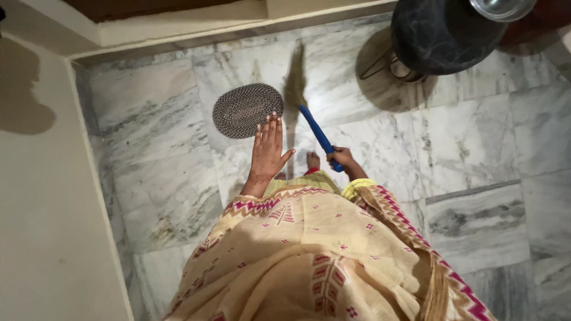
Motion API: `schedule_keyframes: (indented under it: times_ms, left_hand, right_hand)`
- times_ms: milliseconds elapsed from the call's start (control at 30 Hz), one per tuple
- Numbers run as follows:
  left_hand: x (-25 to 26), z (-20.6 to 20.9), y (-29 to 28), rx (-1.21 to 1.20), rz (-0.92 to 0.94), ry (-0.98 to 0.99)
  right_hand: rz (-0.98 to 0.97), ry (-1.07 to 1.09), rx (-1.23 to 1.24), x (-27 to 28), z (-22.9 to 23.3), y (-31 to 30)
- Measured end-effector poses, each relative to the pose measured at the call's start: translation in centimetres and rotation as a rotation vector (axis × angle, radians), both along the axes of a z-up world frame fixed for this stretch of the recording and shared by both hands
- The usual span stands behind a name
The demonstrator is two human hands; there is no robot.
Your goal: The person sweeps a marble floor using a broom, moving around furniture and objects like a laundry basket and gas cylinders.
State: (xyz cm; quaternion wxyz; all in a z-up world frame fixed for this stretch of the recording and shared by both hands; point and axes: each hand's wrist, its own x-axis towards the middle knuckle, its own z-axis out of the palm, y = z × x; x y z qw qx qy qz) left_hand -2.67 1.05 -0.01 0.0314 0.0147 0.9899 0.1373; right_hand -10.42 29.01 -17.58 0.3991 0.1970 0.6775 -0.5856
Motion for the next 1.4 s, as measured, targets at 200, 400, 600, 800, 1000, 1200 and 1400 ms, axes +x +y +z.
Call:
schedule_keyframes:
  times_ms: [200,400,600,800,1000,1200,1400]
  left_hand:
    - [-4.5,0.1,3.1,0.049,-0.023,0.071]
    - [-7.0,-0.1,6.2,0.032,-0.006,0.063]
    - [-7.7,-0.7,7.9,0.107,0.065,0.021]
    - [-7.1,-0.9,8.1,-0.028,0.173,-0.008]
    - [-6.7,0.3,8.9,-0.006,0.24,-0.045]
    - [-5.2,0.3,8.4,-0.018,0.264,0.064]
    - [-2.6,0.5,9.0,0.007,0.263,-0.012]
  right_hand:
    - [-0.071,0.063,0.061,-0.5,3.2,9.7]
    - [-0.467,0.137,-0.156,-5.3,2.3,11.1]
    - [-0.435,-0.035,-0.201,-19.0,0.6,8.7]
    - [0.229,0.138,0.124,-19.2,-1.1,2.8]
    - [0.472,0.059,0.031,-17.8,-1.7,-0.6]
    - [0.578,0.223,0.052,-13.6,-0.2,3.9]
    - [0.435,0.188,0.338,-8.7,2.3,8.5]
